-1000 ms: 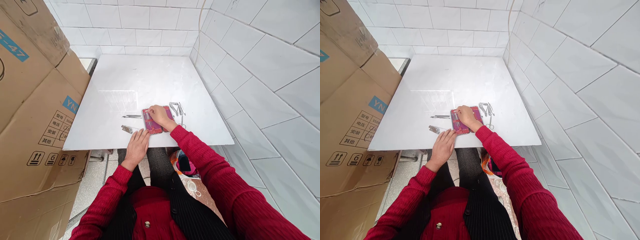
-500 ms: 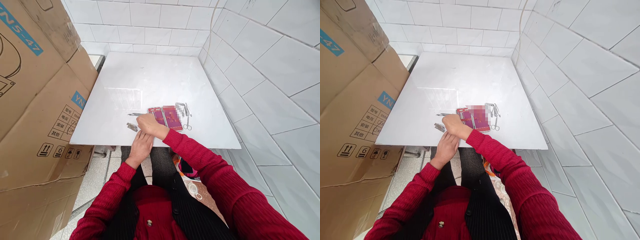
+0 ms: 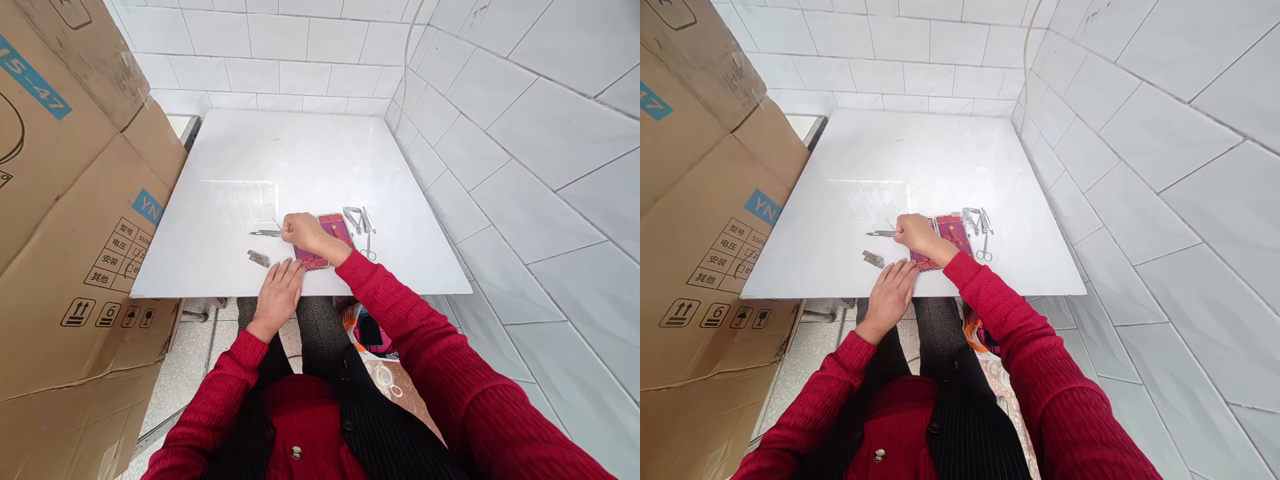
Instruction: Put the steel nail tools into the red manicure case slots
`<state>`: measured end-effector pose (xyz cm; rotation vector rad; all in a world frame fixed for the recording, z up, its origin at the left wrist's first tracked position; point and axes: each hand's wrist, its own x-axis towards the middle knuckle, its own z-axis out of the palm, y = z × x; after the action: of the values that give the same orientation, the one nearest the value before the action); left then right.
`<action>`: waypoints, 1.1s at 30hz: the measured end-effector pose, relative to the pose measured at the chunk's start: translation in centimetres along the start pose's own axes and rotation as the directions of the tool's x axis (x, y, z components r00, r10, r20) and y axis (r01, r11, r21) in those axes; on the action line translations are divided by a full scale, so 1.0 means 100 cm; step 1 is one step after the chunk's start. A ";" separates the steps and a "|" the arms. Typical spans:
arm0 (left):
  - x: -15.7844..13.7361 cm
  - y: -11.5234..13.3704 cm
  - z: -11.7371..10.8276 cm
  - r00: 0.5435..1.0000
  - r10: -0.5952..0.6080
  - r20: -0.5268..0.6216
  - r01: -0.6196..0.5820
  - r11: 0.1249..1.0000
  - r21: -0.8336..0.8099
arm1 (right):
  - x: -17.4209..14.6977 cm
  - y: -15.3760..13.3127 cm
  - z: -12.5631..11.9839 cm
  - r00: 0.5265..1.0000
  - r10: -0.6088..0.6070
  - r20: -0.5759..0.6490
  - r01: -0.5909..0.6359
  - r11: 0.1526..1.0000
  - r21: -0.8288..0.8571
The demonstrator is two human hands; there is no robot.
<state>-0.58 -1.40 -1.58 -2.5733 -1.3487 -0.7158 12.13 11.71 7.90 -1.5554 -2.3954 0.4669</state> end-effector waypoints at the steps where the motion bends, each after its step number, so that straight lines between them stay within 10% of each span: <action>1: 0.000 0.000 0.000 1.000 -0.003 0.006 0.003 1.000 -0.005 | 0.001 0.012 -0.003 0.999 0.043 -0.030 -0.041 0.998 0.058; 10: 0.001 0.001 -0.001 1.000 -0.008 0.021 0.008 1.000 0.005 | -0.006 0.067 0.005 0.976 0.204 -0.071 -0.153 0.885 0.440; 33: 0.003 0.001 -0.004 1.000 0.009 0.023 -0.010 0.999 0.040 | -0.010 0.063 0.015 0.983 0.151 -0.108 -0.129 0.973 0.193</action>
<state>-0.49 -1.39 -1.13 -2.5630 -1.3421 -0.6531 17.27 12.96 3.98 -1.6258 -2.0958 0.5863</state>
